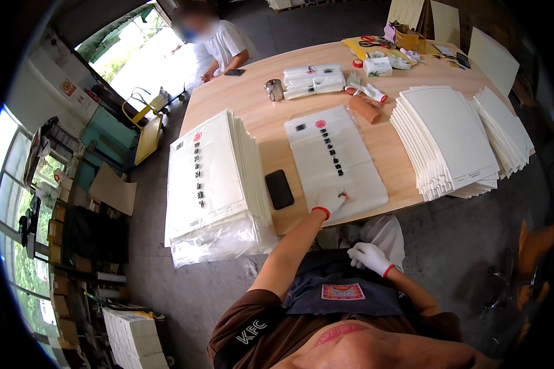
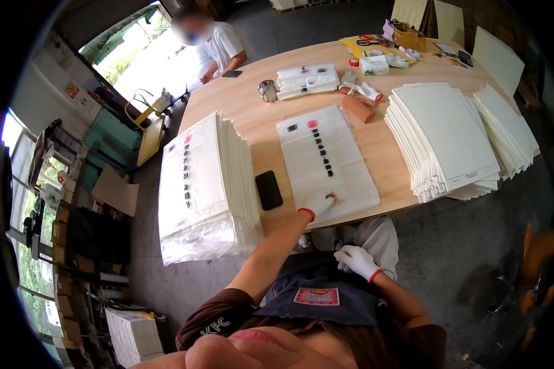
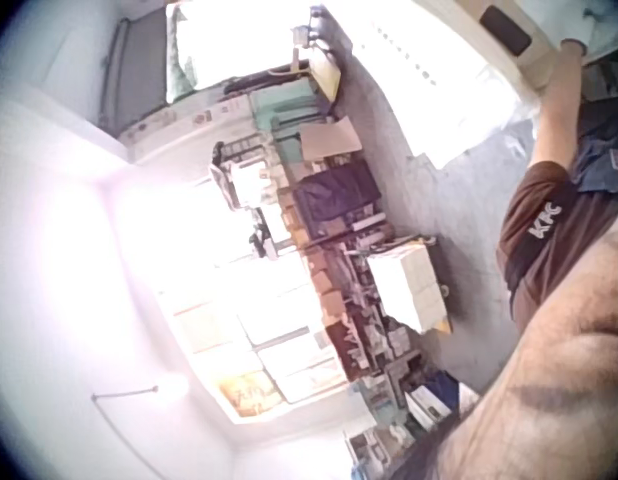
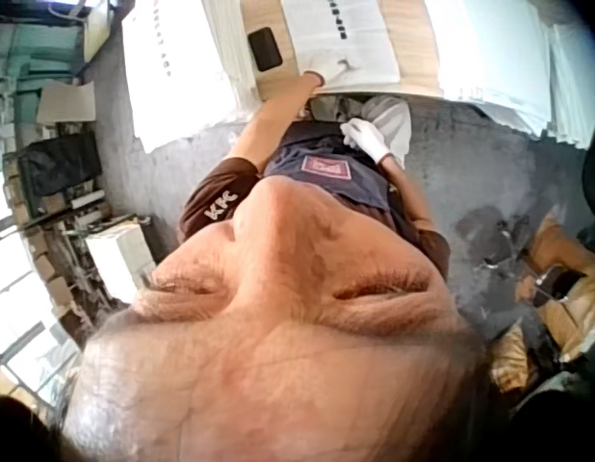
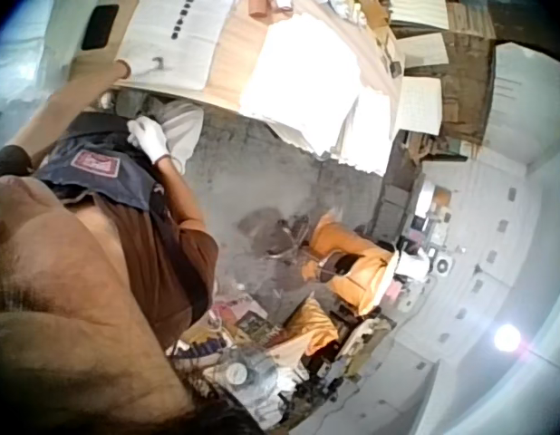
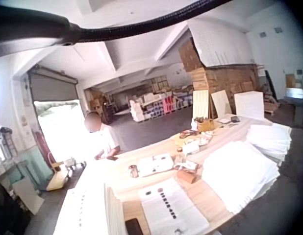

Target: The person repeatedly picks up stacks of white paper documents, places them into clear plastic sleeves, and sets the sealed packages on a growing pile on the table. The process is performed one at a time with gloved hands.

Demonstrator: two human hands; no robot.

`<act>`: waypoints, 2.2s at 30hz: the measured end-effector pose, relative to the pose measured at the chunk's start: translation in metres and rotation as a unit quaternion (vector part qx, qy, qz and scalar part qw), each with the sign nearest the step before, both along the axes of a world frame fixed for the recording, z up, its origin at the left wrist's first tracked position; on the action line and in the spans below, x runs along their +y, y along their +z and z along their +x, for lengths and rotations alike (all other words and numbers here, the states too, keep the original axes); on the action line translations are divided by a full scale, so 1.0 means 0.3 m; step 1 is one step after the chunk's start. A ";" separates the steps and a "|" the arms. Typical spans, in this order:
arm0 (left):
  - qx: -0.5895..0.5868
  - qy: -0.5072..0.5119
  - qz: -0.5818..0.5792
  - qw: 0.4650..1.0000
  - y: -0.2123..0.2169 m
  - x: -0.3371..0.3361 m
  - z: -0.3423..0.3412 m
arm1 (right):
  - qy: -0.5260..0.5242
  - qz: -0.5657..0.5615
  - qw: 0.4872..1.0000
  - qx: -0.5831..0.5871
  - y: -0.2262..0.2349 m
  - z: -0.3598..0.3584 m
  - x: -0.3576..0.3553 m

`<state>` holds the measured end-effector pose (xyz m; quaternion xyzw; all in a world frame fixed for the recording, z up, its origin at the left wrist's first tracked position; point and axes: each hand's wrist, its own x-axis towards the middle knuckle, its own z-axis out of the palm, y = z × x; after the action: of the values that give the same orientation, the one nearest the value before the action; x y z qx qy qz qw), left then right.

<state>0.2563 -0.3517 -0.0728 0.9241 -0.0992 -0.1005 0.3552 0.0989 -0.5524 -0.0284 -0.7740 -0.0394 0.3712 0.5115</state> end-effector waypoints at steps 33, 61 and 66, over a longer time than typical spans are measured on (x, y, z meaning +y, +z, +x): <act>-0.175 -0.184 -0.187 0.949 0.498 -0.389 -0.387 | -0.193 0.131 0.957 -0.175 -0.154 0.433 0.048; 0.240 0.018 -0.491 0.837 0.473 -0.479 -0.041 | -0.063 -0.235 0.763 -0.599 0.573 0.084 -0.418; 0.217 -0.064 -0.382 0.896 0.609 -0.270 -0.067 | -0.347 0.257 0.876 -0.215 0.290 0.119 -0.665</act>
<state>0.2364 -0.4325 0.1099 0.6644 -0.1088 -0.2757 0.6861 0.1347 -0.7518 0.0587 -0.6400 0.0290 -0.0289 0.7673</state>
